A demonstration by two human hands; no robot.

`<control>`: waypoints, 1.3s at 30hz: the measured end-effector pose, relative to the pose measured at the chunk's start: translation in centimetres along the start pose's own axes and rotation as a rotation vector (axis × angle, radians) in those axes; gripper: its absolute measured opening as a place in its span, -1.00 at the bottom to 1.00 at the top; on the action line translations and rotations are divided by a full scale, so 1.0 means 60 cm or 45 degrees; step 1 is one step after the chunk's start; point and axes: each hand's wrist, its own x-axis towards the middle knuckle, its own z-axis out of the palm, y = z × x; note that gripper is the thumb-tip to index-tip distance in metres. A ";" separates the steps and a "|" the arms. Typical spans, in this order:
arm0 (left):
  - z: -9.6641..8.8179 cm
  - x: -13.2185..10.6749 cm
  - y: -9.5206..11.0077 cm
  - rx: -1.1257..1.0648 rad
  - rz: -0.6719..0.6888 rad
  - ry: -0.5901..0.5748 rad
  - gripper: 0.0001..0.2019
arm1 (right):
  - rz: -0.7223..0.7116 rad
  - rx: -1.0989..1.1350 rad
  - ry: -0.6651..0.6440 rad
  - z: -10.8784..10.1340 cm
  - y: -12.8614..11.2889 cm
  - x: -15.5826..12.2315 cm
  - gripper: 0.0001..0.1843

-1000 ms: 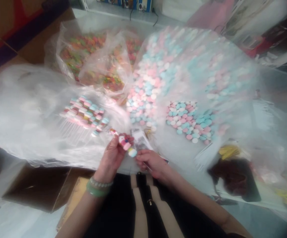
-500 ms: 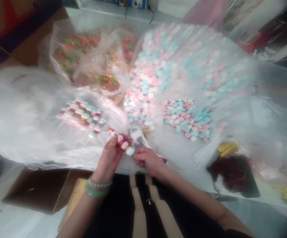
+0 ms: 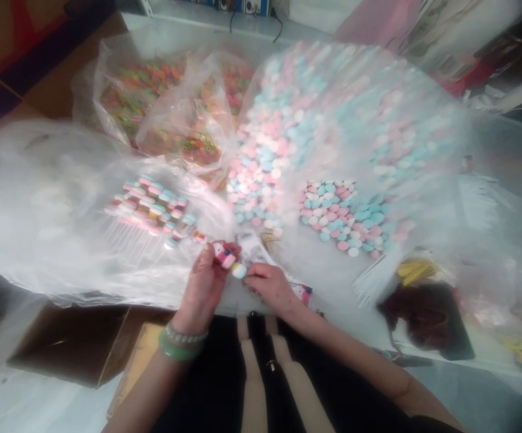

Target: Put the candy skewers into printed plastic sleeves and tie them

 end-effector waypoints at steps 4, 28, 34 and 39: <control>-0.005 0.002 0.005 0.067 -0.007 0.018 -0.72 | 0.178 0.443 -0.162 -0.002 0.000 0.003 -0.89; 0.000 0.002 0.029 0.112 -0.193 0.011 -0.75 | 0.148 0.535 -0.157 -0.003 -0.015 -0.003 -0.91; -0.002 0.015 0.060 0.110 -0.243 0.062 -0.85 | 0.258 0.660 -0.256 -0.011 -0.011 0.004 -0.87; -0.008 0.014 0.071 0.226 -0.295 0.029 -0.84 | 0.252 0.598 -0.297 -0.016 -0.013 0.007 -0.87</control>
